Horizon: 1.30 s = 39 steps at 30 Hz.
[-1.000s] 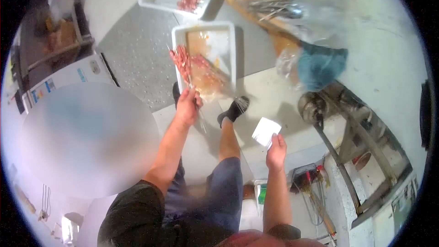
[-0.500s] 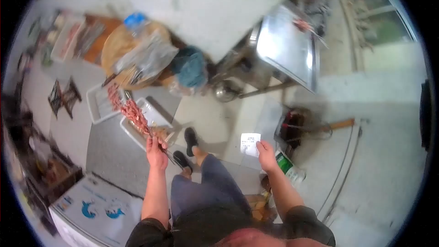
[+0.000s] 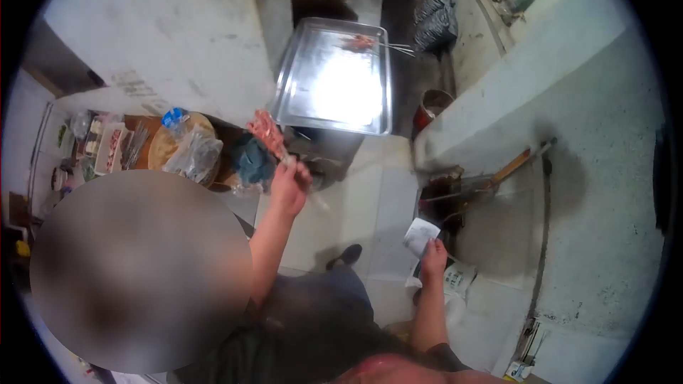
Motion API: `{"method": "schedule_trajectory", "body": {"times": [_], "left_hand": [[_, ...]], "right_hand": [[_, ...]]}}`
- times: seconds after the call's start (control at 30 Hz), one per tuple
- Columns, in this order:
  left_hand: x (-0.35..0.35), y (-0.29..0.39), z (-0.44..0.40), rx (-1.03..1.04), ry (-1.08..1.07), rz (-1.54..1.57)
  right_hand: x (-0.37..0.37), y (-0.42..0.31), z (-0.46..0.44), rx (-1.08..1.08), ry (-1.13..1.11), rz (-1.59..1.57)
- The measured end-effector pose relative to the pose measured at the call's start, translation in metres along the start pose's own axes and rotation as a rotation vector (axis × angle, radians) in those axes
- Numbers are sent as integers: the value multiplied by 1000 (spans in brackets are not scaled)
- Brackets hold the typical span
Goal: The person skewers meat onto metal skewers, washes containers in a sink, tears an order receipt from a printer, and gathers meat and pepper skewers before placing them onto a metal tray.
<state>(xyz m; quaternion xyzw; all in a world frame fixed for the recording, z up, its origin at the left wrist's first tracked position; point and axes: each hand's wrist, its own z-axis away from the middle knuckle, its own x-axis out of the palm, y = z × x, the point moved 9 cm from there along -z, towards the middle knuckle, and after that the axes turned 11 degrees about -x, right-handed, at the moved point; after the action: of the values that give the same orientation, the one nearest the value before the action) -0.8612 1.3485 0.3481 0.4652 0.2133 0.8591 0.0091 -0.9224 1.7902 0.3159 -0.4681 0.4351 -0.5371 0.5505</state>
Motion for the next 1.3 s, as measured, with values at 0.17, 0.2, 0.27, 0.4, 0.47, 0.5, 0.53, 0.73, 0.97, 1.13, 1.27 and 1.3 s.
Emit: {"method": "schedule_trajectory", "body": {"times": [0.17,0.2,0.27,0.4,0.47,0.5,0.53,0.73,0.97,1.13,1.27,1.3], "left_hand": [[79,-67,-125,-4,61,51],[87,-75,-151,8,115,47],[114,-91,-200,-7,-32,108],[144,-102,-273,-2,123,226],[133,-109,-340,11,166,308],[128,-113,-375,-9,158,364],[139,-111,-397,-24,149,427],[173,-103,-491,7,228,493],[175,-121,-520,-8,393,301],[169,-123,-495,-120,248,-133],[187,-102,-369,-42,248,-225],[177,-94,-339,-16,256,-282]], "right_hand": [[-89,-27,-57,-52,96,0],[-98,-25,-69,-45,92,-52],[-106,-34,-87,-34,155,-39],[-106,-31,-128,-25,185,-44],[-92,-36,-146,1,158,6],[-82,-49,-156,-32,168,-8],[-76,-56,-173,-22,161,29],[-48,-108,-250,4,161,143],[-2,-131,-327,-15,-14,216],[23,-134,-375,-394,-304,602],[59,-103,-402,-410,-548,569],[73,-96,-408,-303,-599,484]]}}
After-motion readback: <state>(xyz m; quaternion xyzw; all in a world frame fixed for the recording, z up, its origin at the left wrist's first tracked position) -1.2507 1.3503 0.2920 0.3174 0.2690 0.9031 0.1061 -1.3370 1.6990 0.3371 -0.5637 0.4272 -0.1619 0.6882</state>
